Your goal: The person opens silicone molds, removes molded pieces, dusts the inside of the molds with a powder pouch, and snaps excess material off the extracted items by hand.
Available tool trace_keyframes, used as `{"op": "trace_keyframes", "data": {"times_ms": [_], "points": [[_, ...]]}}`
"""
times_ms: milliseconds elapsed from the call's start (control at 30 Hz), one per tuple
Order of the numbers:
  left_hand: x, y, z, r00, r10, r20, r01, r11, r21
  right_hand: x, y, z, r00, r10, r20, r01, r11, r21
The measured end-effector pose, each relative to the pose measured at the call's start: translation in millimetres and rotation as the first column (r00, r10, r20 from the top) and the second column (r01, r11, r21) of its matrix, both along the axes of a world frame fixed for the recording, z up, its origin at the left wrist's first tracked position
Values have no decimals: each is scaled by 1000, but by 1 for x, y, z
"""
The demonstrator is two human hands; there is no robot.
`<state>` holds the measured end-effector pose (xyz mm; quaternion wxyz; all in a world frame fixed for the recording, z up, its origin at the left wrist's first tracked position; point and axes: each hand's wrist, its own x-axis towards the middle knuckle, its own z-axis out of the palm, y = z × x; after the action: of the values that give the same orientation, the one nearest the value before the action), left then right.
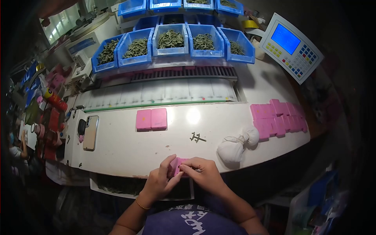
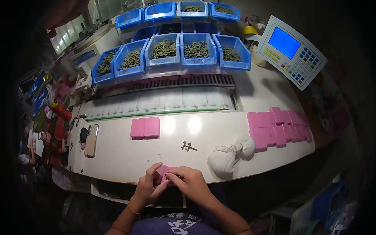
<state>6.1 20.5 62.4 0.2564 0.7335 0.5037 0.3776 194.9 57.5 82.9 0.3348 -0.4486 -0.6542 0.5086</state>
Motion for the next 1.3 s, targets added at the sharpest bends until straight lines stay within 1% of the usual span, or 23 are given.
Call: {"op": "trace_keyframes", "data": {"times_ms": [33, 167, 233, 267, 300, 333, 367, 433, 500, 600, 700, 733, 767, 900, 967, 1000, 1067, 1100, 1133, 1167, 1233, 1267, 1300], "points": [[0, 0, -1, 1000, -10, 3, 10, 1000, 6, 1, 1, -1, 1000, 4, -21, -5, 998, -58], [-1, 1, -2, 1000, -22, 14, 22, 1000, 7, -2, -2, -8, 997, -27, -66, 21, 996, -91], [-3, 1, -2, 999, -22, 39, 22, 1000, -10, -3, -4, -4, 996, -50, 71, 49, 999, 15], [-3, 1, -1, 998, -19, 64, 21, 999, -26, -3, -5, -3, 996, -50, 70, 50, 999, 14], [-3, 1, -1, 998, -20, 63, 22, 999, -28, -4, -7, -3, 993, -34, 116, 6, 973, 231], [-3, 1, 0, 997, -18, 73, 21, 999, -35, -4, -8, -3, 986, -28, 165, -47, 899, 435], [-3, 1, 1, 996, -16, 84, 20, 999, -41, -4, -8, -5, 986, -29, 164, -46, 900, 434], [-4, 2, 2, 995, -22, 94, 26, 998, -51, -3, -6, -12, 985, -10, 170, -89, 820, 565], [-4, 2, 2, 994, -31, 105, 38, 997, -61, -2, -6, -26, 985, -25, 171, -80, 812, 579], [-8, 1, 0, 985, -3, 174, 26, 991, -128, -5, -7, -35, 986, -59, 156, -49, 794, 606], [-13, -1, 3, 987, 44, 152, -23, 990, -136, -9, -10, -41, 986, -101, 131, -5, 773, 635], [-13, -2, 3, 976, 82, 204, -50, 986, -157, -10, -11, -42, 985, -125, 122, 16, 759, 651], [-13, -2, 3, 959, 121, 255, -77, 981, -178, -10, -11, -44, 985, -124, 120, 16, 759, 651], [-18, -2, -6, 967, 131, 220, -108, 987, -117, -9, -12, -48, 987, -147, 67, 70, 761, 645], [-19, -4, -7, 957, 199, 212, -165, 972, -169, -8, -13, -50, 987, -153, 56, 80, 758, 647], [-20, -5, -10, 957, 199, 214, -164, 972, -168, -8, -13, -51, 986, -159, 41, 99, 777, 622], [-22, -6, -16, 935, 238, 263, -182, 958, -222, -10, -11, -57, 986, -166, 27, 117, 794, 597], [-19, -5, -14, 935, 239, 264, -183, 958, -221, -14, -9, -61, 968, -229, -103, 251, 893, 374], [-13, -3, -9, 938, 268, 219, -233, 957, -173, -19, -8, -62, 925, -317, -210, 345, 932, 115], [-10, -1, -7, 938, 298, 175, -280, 952, -123, -22, -4, -59, 926, -315, -210, 344, 932, 115], [-9, -2, -10, 940, 300, 164, -289, 953, -89, -27, 10, -41, 912, -336, -235, 356, 933, 49], [-8, -2, -12, 942, 300, 152, -294, 954, -58, -24, 13, -38, 936, -311, -163, 328, 941, 89], [-8, -3, -17, 942, 297, 154, -292, 955, -55, -21, 10, -34, 936, -313, -164, 330, 939, 92]]}}
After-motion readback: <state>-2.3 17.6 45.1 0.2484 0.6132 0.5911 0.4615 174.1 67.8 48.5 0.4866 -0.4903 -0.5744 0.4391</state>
